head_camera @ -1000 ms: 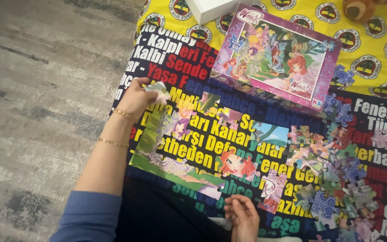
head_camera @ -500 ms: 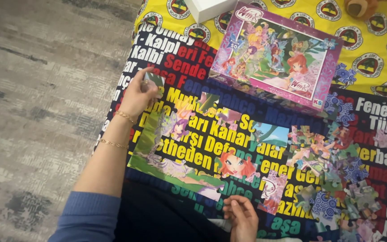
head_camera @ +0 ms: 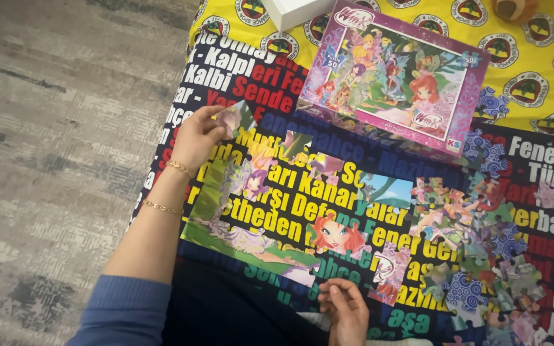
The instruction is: The person assembles a jigsaw puzzle by hand, picking up pieces from a pile, rotating them, and placing them into a partially completed image on a patterned surface. The puzzle box is visible nearby, and the person continues to fit pieces into the growing image.
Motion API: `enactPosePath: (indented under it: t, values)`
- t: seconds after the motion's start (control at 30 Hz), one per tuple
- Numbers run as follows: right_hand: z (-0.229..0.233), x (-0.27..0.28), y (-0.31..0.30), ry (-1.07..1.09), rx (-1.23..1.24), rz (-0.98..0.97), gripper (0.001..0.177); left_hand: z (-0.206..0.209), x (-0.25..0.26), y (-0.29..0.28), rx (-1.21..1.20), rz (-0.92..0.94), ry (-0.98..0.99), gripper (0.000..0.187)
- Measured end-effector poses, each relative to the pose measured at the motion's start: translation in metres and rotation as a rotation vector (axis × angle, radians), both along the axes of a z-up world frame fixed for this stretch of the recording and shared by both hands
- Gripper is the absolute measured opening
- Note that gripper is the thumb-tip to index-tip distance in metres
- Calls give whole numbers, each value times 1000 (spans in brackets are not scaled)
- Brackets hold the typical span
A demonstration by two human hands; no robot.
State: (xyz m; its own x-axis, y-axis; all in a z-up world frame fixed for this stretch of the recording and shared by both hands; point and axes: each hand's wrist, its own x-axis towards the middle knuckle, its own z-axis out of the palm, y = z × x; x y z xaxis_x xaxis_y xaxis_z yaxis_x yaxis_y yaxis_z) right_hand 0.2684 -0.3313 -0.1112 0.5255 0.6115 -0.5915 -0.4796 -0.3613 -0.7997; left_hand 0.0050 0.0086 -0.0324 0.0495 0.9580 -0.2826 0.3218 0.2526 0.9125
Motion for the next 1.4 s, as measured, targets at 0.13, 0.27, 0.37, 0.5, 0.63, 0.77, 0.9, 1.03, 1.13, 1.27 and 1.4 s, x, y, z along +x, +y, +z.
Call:
enactPosePath:
  t: [0.13, 0.27, 0.37, 0.5, 0.63, 0.77, 0.9, 1.03, 1.13, 1.27, 1.4]
  values:
    - [3, -2, 1, -7, -14, 0, 12, 4, 2, -1, -22, 8, -43, 24]
    - [-3, -3, -3, -7, 41, 27, 15, 45, 24, -23, -106, -255, 56, 13]
    - [14, -7, 4, 14, 143, 100, 32, 55, 58, -54, -179, -635, 134, 21]
    - [7, -7, 10, 71, 257, 56, 53, 38, 103, -105, -414, -954, -39, 22]
    - [59, -1, 66, -9, 145, 50, 13, 53, 114, -86, -318, -1058, 165, 18]
    - [49, 20, 127, -205, 10, 28, 18, -21, 110, -38, 356, -621, 676, 65]
    - [40, 34, 192, -434, 105, 77, 23, -55, 119, -23, 574, -594, 956, 95]
    - [11, 46, 234, -479, 172, 120, 23, -60, 121, -15, 640, -553, 953, 82]
    - [11, 41, 251, -486, 119, 180, 20, -53, 117, -12, 662, -594, 897, 80]
    - [16, 34, 260, -501, 90, 206, 23, -66, 116, -7, 610, -604, 814, 84]
    - [24, 36, 260, -558, 103, 183, 23, -63, 113, -7, 622, -594, 838, 83]
